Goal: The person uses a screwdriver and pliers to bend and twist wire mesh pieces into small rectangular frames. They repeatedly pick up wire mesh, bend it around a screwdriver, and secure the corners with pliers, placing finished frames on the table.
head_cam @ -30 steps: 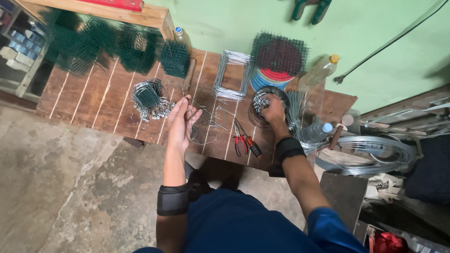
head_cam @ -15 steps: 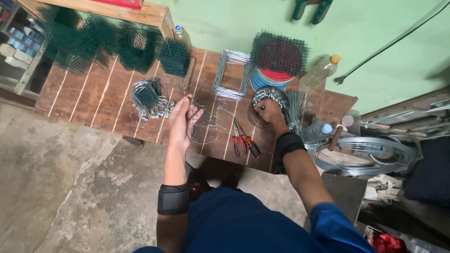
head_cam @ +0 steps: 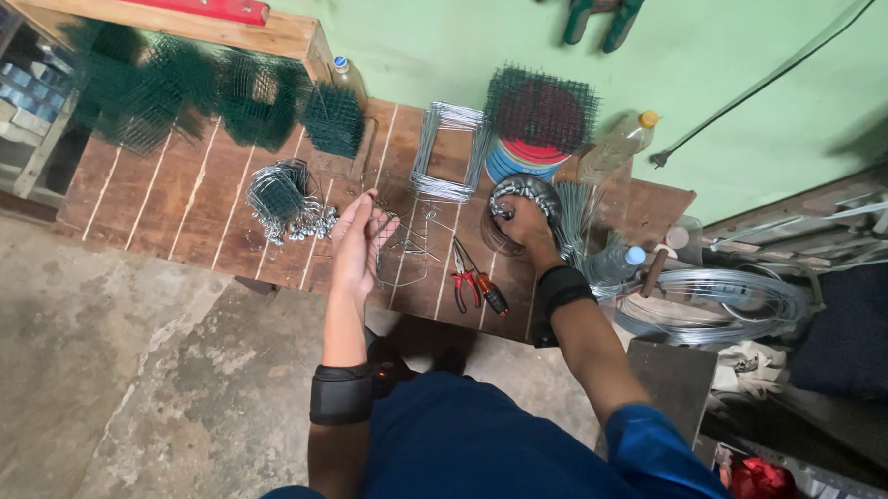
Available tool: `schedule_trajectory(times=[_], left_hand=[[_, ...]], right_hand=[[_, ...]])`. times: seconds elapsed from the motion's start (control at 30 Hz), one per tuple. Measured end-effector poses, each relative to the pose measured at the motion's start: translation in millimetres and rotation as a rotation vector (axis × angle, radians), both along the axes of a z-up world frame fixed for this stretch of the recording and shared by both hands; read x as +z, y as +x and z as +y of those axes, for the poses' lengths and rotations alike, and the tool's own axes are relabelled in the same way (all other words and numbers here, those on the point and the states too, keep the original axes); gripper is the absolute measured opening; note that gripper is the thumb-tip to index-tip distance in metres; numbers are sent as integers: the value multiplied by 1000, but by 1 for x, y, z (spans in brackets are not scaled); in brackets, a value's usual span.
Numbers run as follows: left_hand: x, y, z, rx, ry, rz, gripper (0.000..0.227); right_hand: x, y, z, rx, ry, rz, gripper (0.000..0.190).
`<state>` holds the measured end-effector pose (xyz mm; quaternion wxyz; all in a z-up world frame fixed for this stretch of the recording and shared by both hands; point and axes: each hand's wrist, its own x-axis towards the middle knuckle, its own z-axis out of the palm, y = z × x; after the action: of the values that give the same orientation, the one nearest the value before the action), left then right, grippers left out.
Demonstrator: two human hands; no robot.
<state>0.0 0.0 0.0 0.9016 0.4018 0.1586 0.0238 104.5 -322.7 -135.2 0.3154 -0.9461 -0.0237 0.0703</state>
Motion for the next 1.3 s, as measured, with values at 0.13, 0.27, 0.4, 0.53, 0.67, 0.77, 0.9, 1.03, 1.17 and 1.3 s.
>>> schedule_trajectory(times=[0.13, 0.27, 0.4, 0.53, 0.67, 0.77, 0.9, 1.03, 1.17, 1.3], left_hand=[[0, 0, -2, -3, -7, 8, 33], [4, -1, -4, -3, -19, 1, 32], [-3, 0, -3, -9, -20, -3, 32], [-2, -3, -3, -7, -18, 0, 32], [-6, -5, -2, 0, -13, 4, 31], [-9, -9, 0, 10, -13, 16, 31], [-10, -14, -1, 6, -7, 25, 31], [-12, -19, -3, -2, -17, 22, 31], [-10, -25, -2, -10, 3, 52, 32], [-7, -23, 3, -38, 7, 38, 32]], right_hand=[[-15, 2, -4, 15, 21, 9, 38], [10, -3, 2, 3, 19, 32, 38], [7, -3, 1, 37, 17, 5, 34], [0, 0, -1, 100, 30, -11, 31], [-4, 1, -3, 67, 1, -14, 23], [4, -3, 1, -8, 82, -55, 21], [26, -13, 5, 6, 223, -275, 31], [9, -11, 1, -13, 221, -375, 29], [9, -14, 1, -93, 205, -428, 26], [15, -16, 3, -117, 231, -446, 38]])
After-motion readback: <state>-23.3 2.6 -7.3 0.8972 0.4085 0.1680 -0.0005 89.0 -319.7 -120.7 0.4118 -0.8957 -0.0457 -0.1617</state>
